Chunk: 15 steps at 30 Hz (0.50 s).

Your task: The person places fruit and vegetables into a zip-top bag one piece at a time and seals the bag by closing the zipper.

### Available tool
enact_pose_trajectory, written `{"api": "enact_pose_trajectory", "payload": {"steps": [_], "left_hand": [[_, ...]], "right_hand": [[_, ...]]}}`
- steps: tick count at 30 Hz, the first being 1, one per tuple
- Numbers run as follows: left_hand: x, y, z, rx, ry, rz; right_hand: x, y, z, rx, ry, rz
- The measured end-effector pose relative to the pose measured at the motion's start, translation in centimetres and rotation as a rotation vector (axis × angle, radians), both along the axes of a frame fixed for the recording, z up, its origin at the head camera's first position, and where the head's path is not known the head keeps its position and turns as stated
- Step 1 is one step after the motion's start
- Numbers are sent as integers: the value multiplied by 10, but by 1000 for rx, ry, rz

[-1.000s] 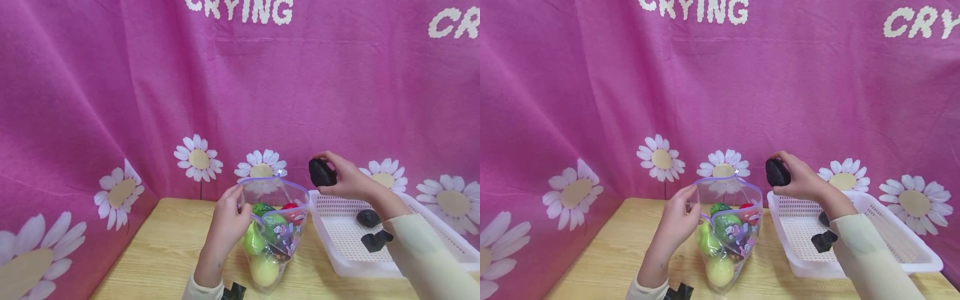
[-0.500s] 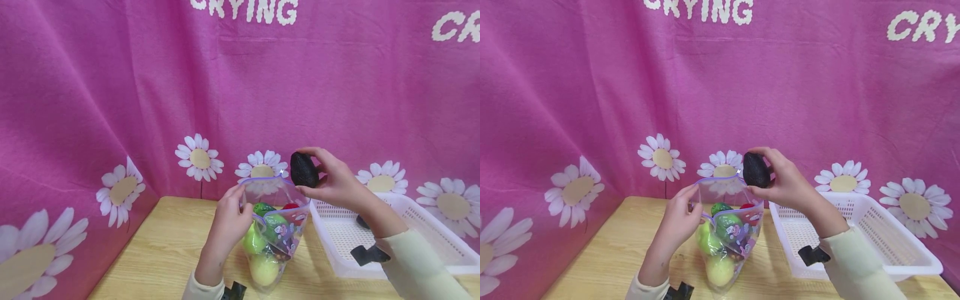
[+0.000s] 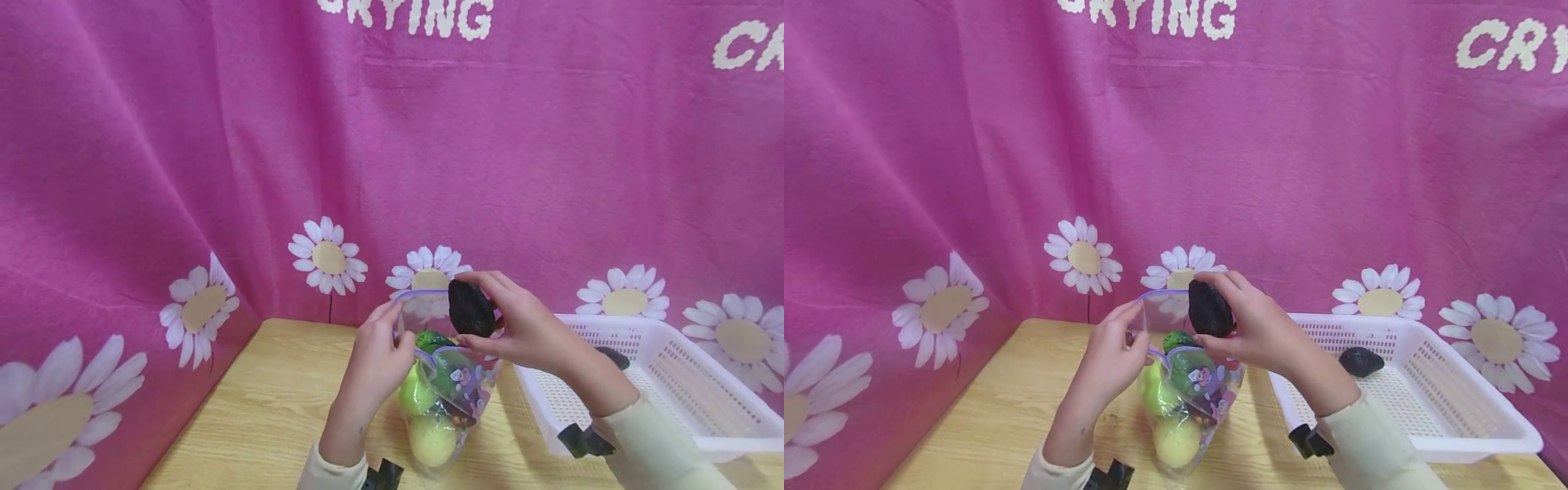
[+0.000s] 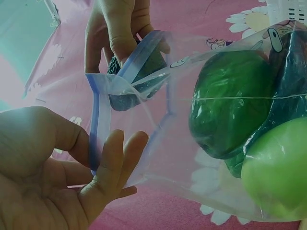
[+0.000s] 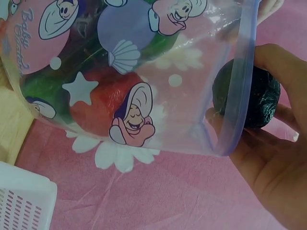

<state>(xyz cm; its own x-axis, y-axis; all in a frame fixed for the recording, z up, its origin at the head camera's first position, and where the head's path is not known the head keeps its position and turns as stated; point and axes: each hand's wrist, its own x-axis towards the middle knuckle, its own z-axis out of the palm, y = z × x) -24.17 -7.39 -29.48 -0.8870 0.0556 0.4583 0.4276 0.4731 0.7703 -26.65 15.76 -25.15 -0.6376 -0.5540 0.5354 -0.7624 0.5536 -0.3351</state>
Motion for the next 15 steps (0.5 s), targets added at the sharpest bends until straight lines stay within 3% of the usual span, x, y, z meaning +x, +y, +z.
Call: {"api": "enact_pose_trajectory", "payload": {"steps": [15], "left_hand": [[-1,0,0,-12,3,0]], "right_hand": [[7,-1,-2,67,-12,11]]}}
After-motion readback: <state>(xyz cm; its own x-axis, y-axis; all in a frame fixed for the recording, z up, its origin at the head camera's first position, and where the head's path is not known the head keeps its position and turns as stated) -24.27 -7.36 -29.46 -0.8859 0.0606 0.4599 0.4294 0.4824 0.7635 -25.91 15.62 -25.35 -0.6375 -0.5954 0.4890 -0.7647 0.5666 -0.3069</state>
